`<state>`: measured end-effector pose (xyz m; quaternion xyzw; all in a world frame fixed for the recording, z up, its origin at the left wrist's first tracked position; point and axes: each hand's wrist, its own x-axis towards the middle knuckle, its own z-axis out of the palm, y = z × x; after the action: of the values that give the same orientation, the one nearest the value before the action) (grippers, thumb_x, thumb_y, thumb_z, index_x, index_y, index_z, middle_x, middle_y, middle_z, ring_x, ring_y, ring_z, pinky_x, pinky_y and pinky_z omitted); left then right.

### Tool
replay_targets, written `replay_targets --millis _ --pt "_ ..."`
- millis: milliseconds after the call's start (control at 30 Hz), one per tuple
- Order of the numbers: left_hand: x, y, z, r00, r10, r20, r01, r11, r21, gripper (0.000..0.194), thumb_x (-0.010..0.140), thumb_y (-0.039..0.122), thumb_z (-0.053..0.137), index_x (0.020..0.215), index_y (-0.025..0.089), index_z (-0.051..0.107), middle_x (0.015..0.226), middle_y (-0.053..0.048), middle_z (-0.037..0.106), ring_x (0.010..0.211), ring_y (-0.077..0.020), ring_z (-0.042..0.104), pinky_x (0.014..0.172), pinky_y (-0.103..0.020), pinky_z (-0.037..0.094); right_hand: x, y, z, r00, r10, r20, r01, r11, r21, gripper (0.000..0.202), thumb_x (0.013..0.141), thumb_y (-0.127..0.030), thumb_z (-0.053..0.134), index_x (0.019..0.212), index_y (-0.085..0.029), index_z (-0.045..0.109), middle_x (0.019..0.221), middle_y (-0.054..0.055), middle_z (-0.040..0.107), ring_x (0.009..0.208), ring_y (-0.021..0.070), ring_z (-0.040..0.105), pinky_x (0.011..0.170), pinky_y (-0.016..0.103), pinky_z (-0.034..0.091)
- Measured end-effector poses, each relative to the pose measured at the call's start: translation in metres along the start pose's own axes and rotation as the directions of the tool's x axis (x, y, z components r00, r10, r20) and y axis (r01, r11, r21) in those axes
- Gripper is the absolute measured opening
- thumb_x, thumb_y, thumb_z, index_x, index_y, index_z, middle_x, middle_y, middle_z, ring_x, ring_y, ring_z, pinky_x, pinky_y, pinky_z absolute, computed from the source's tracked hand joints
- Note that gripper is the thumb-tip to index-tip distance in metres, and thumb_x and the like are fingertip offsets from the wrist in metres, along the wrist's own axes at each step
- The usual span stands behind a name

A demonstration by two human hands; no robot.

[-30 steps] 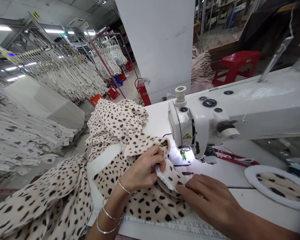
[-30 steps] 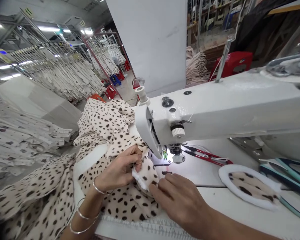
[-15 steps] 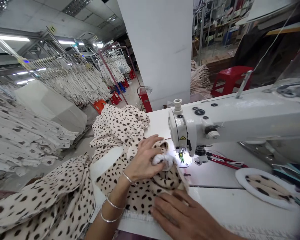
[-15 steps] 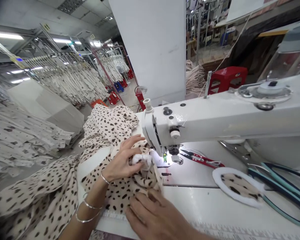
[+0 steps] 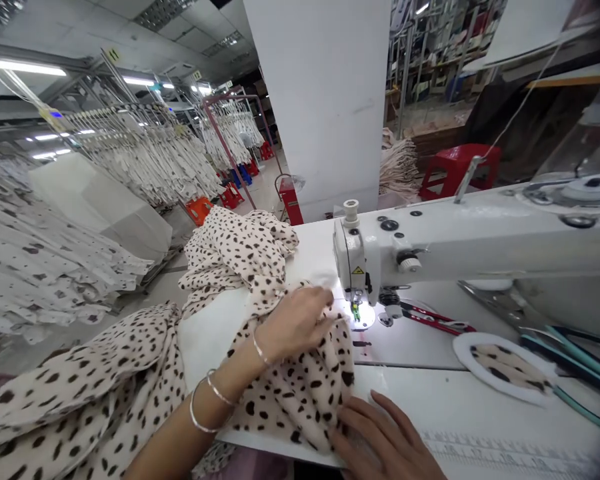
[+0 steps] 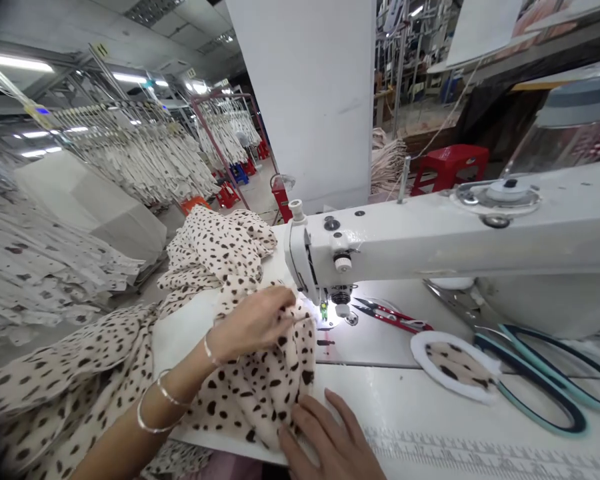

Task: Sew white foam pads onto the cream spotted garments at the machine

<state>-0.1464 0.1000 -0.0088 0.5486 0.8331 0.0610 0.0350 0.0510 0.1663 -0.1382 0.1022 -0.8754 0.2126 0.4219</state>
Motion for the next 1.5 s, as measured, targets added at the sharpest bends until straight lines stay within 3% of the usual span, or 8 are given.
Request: replay_targets --millis 233,367,500,733,933,1067,1233,1500 --pt "-0.012 -0.011 0.035 0.982 0.129 0.137 -0.126 0.992 -0.03 0.037 0.095 0.025 0.047 0.132 0.022 0.045 0.145 -0.008 0.046 0.135 -0.029 0.039 0.11 -0.051 0.028 0.007 0.012 -0.017 0.994 0.039 0.101 -0.032 0.997 -0.07 0.034 0.098 -0.047 0.044 0.097 -0.022 0.067 0.1 0.003 0.072 0.106 0.0193 0.061 0.112 0.04 0.022" --pt "0.01 -0.019 0.042 0.991 0.116 0.066 -0.112 0.992 -0.06 0.027 0.095 0.033 0.048 0.118 0.021 0.054 0.126 -0.009 0.059 0.126 -0.0292 0.045 0.105 -0.05 0.031 0.018 0.026 -0.03 0.974 0.057 0.217 -0.017 0.983 -0.183 0.048 0.095 -0.058 0.045 0.117 -0.02 0.064 0.103 0.003 0.071 0.101 0.0203 0.062 0.113 0.038 0.016" --pt "0.025 -0.016 0.048 0.995 0.102 0.024 -0.099 0.991 -0.089 0.019 0.094 0.034 0.05 0.093 0.018 0.059 0.102 -0.007 0.063 0.112 -0.0287 0.051 0.102 -0.05 0.031 0.017 0.029 -0.031 0.967 0.215 0.134 -0.183 0.959 -0.216 0.051 0.097 -0.058 0.038 0.11 -0.018 0.067 0.106 0.006 0.071 0.107 0.0246 0.059 0.11 0.044 0.021" --pt "0.018 -0.01 0.046 0.995 0.095 0.014 -0.089 0.968 -0.233 0.017 0.093 0.035 0.051 0.092 0.018 0.056 0.092 -0.005 0.059 0.097 -0.0229 0.056 0.094 -0.041 0.044 0.01 0.031 -0.049 0.953 -0.118 0.28 0.209 0.923 -0.322 0.058 0.089 -0.061 0.053 0.109 -0.008 0.067 0.112 0.012 0.07 0.105 0.0241 0.06 0.093 0.038 0.038" --pt "-0.009 0.001 0.042 0.965 0.234 -0.118 -0.256 0.938 -0.234 0.021 0.096 0.018 0.043 0.111 0.018 0.058 0.12 -0.01 0.06 0.117 -0.0221 0.053 0.102 -0.041 0.044 0.012 0.048 -0.077 0.974 0.109 0.197 -0.065 0.974 -0.219 0.029 0.094 -0.043 0.055 0.107 -0.019 0.066 0.106 0.004 0.07 0.1 0.0198 0.062 0.088 0.034 0.043" --pt "-0.033 0.009 0.033 0.946 0.325 0.02 -0.314 0.927 -0.206 0.016 0.092 0.017 0.049 0.1 0.019 0.063 0.107 -0.006 0.064 0.108 -0.0206 0.057 0.112 -0.045 0.033 0.003 0.082 -0.108 0.948 0.319 -0.01 -0.294 0.86 -0.417 0.027 0.098 -0.031 0.046 0.112 -0.015 0.063 0.108 0.012 0.066 0.098 0.0275 0.061 0.086 0.044 0.044" --pt "-0.039 0.019 0.025 0.96 0.273 0.067 -0.259 0.952 -0.164 0.012 0.09 0.022 0.054 0.088 0.018 0.064 0.101 -0.006 0.063 0.105 -0.0217 0.057 0.116 -0.05 0.021 -0.009 0.102 -0.113 0.953 0.28 0.117 -0.184 0.841 -0.509 0.036 0.099 -0.03 0.037 0.122 -0.011 0.058 0.116 0.015 0.063 0.104 0.0301 0.059 0.089 0.046 0.045" --pt "-0.019 0.029 0.032 0.921 0.35 0.172 -0.33 0.935 -0.133 0.03 0.089 0.019 0.05 0.118 0.013 0.055 0.103 -0.011 0.058 0.094 -0.0244 0.052 0.089 -0.04 0.046 0.009 0.119 -0.111 0.957 0.253 0.139 -0.155 0.857 -0.492 0.032 0.098 -0.026 0.038 0.122 -0.018 0.058 0.104 0.008 0.066 0.094 0.0248 0.062 0.081 0.038 0.049"
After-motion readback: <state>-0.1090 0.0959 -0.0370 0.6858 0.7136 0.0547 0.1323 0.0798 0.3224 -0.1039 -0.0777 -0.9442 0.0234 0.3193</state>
